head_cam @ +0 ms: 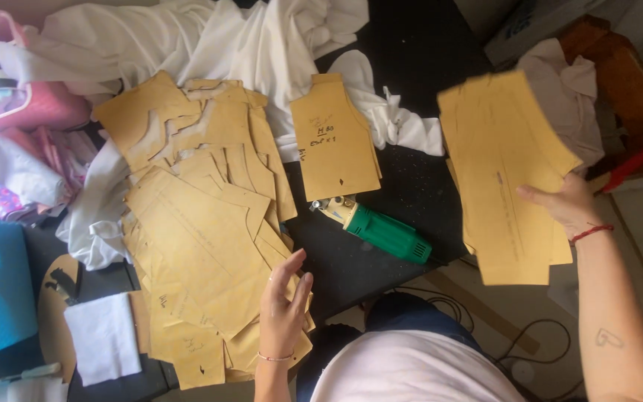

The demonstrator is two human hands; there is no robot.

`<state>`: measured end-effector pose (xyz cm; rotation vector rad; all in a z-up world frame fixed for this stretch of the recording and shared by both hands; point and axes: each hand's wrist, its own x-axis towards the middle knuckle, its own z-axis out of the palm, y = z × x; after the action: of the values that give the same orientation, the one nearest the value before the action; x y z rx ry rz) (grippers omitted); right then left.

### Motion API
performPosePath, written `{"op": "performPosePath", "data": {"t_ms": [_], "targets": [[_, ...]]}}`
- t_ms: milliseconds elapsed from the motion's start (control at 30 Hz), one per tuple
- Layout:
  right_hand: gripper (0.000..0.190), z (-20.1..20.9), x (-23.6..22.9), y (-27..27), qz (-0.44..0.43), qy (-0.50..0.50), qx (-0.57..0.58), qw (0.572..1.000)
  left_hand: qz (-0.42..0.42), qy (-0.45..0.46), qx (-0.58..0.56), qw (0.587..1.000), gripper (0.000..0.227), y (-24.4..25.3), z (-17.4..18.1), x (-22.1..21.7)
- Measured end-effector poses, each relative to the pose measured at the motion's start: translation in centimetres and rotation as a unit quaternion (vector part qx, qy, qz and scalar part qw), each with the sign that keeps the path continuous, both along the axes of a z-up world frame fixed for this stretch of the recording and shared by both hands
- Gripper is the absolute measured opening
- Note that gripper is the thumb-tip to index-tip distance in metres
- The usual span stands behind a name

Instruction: The person reviews a handwritten notebook on a cluttered work table, then puts it aside to sort through a large stack of cardboard garment patterns. They pick up individual pattern pieces, check the markings, and organize them into separate piles.

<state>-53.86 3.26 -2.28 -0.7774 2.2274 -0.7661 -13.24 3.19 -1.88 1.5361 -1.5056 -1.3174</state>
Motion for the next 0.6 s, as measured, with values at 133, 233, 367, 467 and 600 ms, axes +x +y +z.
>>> {"op": "performPosePath", "data": {"t_ms": [133,233,367,467,600], "targets": [[0.054,-6.3,-2.7,1.0,0.053,0.165,0.099,0.98,0.034,-0.018,0.001,0.999,0.026,1.4,-0.3,1.5],[0.077,-6.0,-0.4,0.7,0.115,0.313,0.061,0.941,0.086,-0.154,-0.118,0.977,0.019,2.2,-2.1,3.6],[0.057,-4.5,6.2,0.3,0.234,0.36,-0.246,0.869,0.071,-0.394,-0.098,0.911,0.083,2.8,-5.4,7.0],[0.026,-0.4,17.8,-1.1,0.26,0.065,-0.168,0.949,-0.003,-0.473,-0.001,0.881,0.124,2.7,-6.7,8.3],[0.026,-1.7,29.2,-3.0,0.32,-0.155,-0.134,0.925,0.029,-0.4,-0.072,0.913,0.102,3.4,-6.1,8.7]]}}
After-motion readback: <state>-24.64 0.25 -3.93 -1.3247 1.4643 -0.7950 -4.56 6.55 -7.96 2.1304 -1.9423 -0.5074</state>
